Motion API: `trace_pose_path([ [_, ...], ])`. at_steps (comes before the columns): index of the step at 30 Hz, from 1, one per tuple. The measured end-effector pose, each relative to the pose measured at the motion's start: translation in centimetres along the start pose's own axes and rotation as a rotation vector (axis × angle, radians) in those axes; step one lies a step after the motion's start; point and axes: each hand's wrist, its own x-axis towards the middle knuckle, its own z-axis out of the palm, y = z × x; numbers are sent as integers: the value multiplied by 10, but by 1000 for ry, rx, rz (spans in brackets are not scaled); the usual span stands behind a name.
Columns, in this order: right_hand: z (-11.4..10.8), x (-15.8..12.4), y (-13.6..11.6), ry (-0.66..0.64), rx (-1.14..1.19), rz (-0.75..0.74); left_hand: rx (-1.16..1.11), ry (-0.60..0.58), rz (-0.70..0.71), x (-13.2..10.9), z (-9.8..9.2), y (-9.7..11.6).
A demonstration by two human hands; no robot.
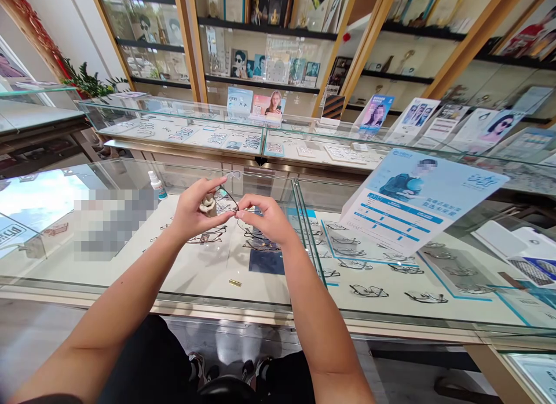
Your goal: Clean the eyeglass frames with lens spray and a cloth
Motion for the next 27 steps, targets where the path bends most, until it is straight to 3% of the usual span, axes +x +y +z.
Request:
trace_pose_path([
  [3, 4, -1, 0, 82, -71, -57, 31, 50, 23, -2, 2, 0],
  [8, 18, -2, -3, 500, -324, -300, 156, 172, 4, -7, 7, -2],
  [11, 23, -2, -5, 599, -400, -387, 185, 263, -4, -9, 8, -5],
  [15, 24, 0, -5, 707, -432, -423, 215, 295, -108, -10, 7, -10],
  [19, 22, 1, -4, 895, -433, -392, 220, 373, -156, -9, 5, -15],
  [22, 20, 1, -2, 944, -434, -329, 214, 451, -199, -7, 4, -17],
  [27, 22, 0, 2, 882, -447, -314, 175, 498, -315, -5, 4, -18],
])
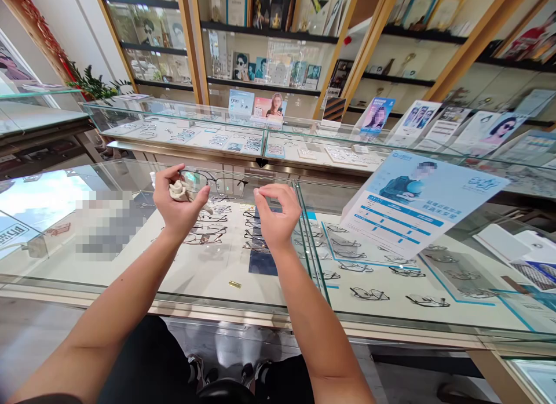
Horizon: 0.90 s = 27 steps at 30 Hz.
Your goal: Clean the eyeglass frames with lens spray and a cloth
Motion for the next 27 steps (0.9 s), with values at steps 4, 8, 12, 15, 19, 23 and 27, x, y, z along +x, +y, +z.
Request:
trace_pose_path([
  [4, 1, -4, 0, -32, 36, -16, -49, 18, 1, 0, 0, 3],
  [8, 2, -6, 0, -40, 55, 2, -60, 33, 8, 0, -1, 6],
  [12, 3, -7, -1, -63, 39, 63, -33, 14, -31, 0, -1, 7],
  [15, 4, -8, -2, -101, 46, 124, -32, -16, -44, -1, -2, 9],
  [19, 6, -10, -1, -113, 66, 149, -17, -55, -57, -1, -2, 12],
  [23, 7, -11, 1, -127, 48, 134, -6, -65, -66, -1, -2, 13],
  [27, 7, -11, 1, -122, 47, 125, 4, -65, -55, 0, -2, 13],
])
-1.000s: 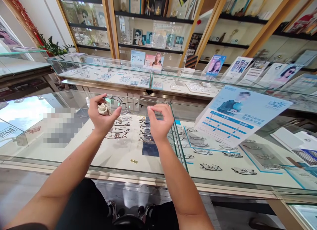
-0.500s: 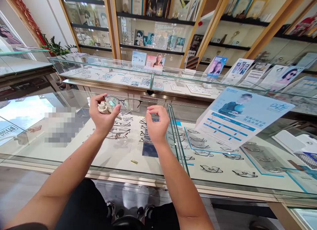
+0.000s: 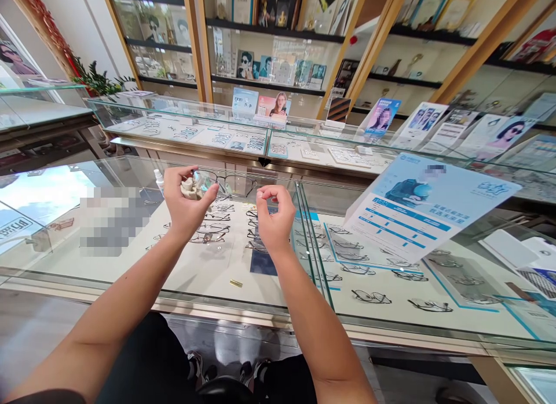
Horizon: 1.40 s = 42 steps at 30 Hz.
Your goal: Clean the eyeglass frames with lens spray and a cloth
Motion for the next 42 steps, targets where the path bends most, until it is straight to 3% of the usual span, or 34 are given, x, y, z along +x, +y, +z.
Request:
trace_pose_path([
  [26, 1, 1, -3, 9, 40, 23, -1, -32, -8, -2, 1, 3],
  [30, 0, 0, -5, 19, 32, -9, 13, -36, -9, -2, 1, 4],
  [36, -1, -3, -7, -73, -67, -83, -2, -10, -28, -1, 0, 6],
  [42, 2, -4, -2, -39, -150, -133, 5, -7, -24, -3, 1, 9],
])
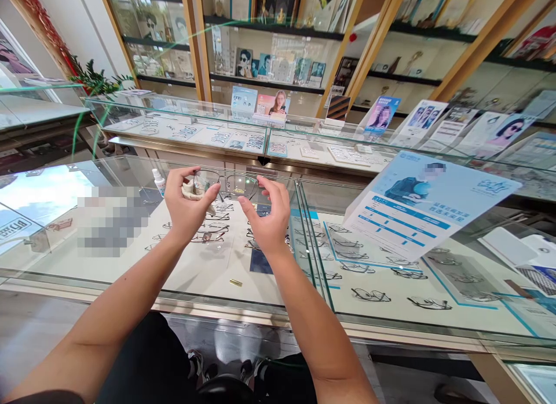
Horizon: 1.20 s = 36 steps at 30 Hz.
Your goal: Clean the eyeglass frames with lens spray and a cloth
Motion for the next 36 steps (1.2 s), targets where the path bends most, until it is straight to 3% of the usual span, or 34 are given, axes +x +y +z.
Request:
trace_pose_path([
  [9, 1, 3, 9, -3, 22, 49, -43, -38, 86, 3, 1, -7],
  [16, -1, 7, 17, 0, 39, 119, -63, -103, 72, 2, 3, -14],
  [36, 2, 6, 22, -53, 79, 154, -56, -39, 126, 0, 4, -14],
])
